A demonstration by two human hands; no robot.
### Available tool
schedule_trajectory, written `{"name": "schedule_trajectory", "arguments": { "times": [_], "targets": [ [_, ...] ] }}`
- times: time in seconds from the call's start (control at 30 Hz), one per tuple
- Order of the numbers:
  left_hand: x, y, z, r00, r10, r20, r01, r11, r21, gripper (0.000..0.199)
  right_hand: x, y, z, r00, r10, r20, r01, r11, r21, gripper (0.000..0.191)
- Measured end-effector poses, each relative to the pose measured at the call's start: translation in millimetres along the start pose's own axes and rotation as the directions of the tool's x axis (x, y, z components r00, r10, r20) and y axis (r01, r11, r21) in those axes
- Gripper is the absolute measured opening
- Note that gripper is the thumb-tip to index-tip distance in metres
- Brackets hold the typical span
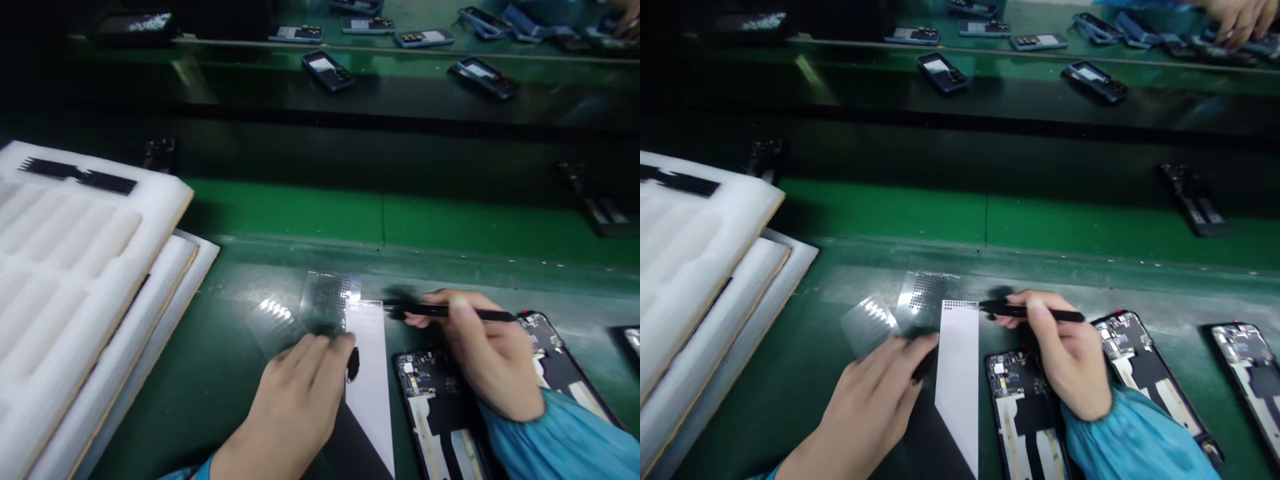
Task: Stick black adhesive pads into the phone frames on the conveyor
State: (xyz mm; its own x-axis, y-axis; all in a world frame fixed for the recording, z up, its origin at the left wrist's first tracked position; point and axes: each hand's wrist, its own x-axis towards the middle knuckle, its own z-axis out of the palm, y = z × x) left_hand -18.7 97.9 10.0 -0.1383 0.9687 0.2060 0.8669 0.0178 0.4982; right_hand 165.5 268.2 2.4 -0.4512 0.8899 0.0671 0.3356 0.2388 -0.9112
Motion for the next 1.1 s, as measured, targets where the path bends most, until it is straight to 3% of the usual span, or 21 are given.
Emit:
{"name": "schedule_trajectory", "arguments": {
  "times": [0.07,0.1,0.23,0.5,0.87,1.1],
  "targets": [
    [5.1,-1.2,3.3,0.983,0.186,-0.009,-0.178,0.954,0.241,0.037,0.0,3.8,4.9,0.997,-0.037,0.073,0.040,0.998,-0.045,0.041],
    [7.2,-1.7,4.9,0.974,0.225,0.011,-0.217,0.923,0.317,0.039,-0.7,5.1,6.9,0.993,-0.057,0.101,0.063,0.997,-0.055,0.040],
    [10.0,-4.3,11.6,0.969,0.217,0.119,-0.248,0.868,0.431,0.051,-2.9,8.8,10.2,0.976,-0.148,0.162,0.157,0.986,-0.049,0.024],
    [10.4,-5.7,16.6,0.971,0.174,0.165,-0.233,0.841,0.487,0.054,-0.1,7.9,12.3,0.954,-0.181,0.240,0.200,0.978,-0.057,0.020],
    [7.6,-7.6,21.8,0.968,0.160,0.194,-0.237,0.839,0.491,0.060,0.1,4.1,11.3,0.930,-0.261,0.259,0.293,0.951,-0.095,0.019],
    [6.8,-6.6,22.2,0.968,0.152,0.198,-0.233,0.838,0.494,0.063,13.0,-0.4,10.8,0.931,-0.145,0.336,0.159,0.987,-0.016,0.021]
  ]
}}
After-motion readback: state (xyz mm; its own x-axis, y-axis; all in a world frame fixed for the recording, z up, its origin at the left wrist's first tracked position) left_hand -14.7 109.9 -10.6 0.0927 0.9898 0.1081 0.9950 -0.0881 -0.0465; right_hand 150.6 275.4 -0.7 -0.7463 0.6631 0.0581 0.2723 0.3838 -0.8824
